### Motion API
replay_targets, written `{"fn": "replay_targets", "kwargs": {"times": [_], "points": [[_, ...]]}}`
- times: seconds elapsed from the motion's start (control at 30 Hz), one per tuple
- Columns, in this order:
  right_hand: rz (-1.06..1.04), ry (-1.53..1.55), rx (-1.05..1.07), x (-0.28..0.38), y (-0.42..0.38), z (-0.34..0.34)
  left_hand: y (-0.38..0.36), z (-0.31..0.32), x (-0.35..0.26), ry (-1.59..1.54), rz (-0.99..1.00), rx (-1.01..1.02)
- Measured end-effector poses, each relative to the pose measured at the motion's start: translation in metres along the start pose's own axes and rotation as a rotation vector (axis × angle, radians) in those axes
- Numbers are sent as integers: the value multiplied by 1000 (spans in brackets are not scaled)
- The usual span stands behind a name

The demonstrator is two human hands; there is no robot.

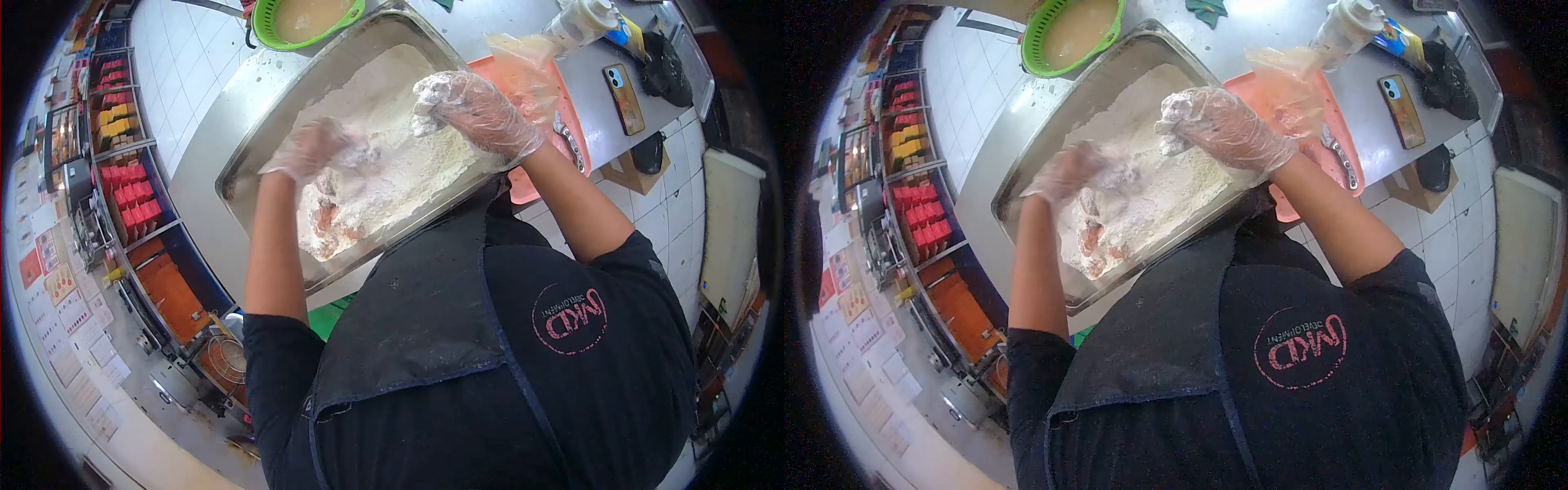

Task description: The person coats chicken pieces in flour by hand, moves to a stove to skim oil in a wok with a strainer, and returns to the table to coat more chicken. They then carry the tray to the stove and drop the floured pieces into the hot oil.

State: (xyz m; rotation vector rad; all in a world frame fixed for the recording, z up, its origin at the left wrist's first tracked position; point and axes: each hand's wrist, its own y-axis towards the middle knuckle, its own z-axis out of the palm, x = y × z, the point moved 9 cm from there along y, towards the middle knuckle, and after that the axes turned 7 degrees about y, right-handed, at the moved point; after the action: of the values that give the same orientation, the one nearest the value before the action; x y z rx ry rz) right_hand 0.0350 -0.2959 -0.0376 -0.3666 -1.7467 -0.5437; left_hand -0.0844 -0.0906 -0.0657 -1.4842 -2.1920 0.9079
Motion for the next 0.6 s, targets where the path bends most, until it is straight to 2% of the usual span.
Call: {"fn": "replay_targets", "kwargs": {"times": [0.03, 0.1, 0.13, 0.17, 0.23, 0.27, 0.3, 0.37, 0.4, 0.43, 0.47, 0.5, 0.53, 0.57, 0.6], "points": [[21, 56, 1, -2, 0, 0, 1, 1, 8, 6, 1, 1], [-43, -13, -7, -2, 1, 1, -2, -18, 20, -762, 163, -247], [-105, -86, -11, 3, 2, 2, -14, -32, 18, -861, 29, -281], [-110, -85, -14, 6, 4, 2, -21, -30, 14, -856, 30, -285], [-148, -75, 18, 18, 6, 5, -39, -33, 25, -772, -55, -465], [-149, -75, 19, 16, 6, 7, -39, -20, 26, -1024, 104, -500], [-151, -114, 23, 12, 5, 10, -33, -8, 32, -1027, 103, -501], [-156, -155, 35, 8, 4, 13, -20, 13, 40, -822, 9, -446], [-90, -281, 106, 1, 5, 21, -19, 14, 43, -561, -61, -470], [-23, -406, 177, -7, 5, 28, -25, 5, 31, -566, -67, -475], [-27, -407, 183, -7, 4, 32, -29, -1, 13, -494, -60, -426], [150, -550, 355, -27, -3, 46, -32, -4, 2, -421, -53, -378], [331, -692, 524, -46, -13, 54, -18, 9, 3, -94, -38, -421], [326, -697, 527, -43, -12, 56, -15, 12, 2, -98, -42, -426], [441, -727, 641, -50, -19, 60, -9, 23, -22, 41, 70, -299]]}}
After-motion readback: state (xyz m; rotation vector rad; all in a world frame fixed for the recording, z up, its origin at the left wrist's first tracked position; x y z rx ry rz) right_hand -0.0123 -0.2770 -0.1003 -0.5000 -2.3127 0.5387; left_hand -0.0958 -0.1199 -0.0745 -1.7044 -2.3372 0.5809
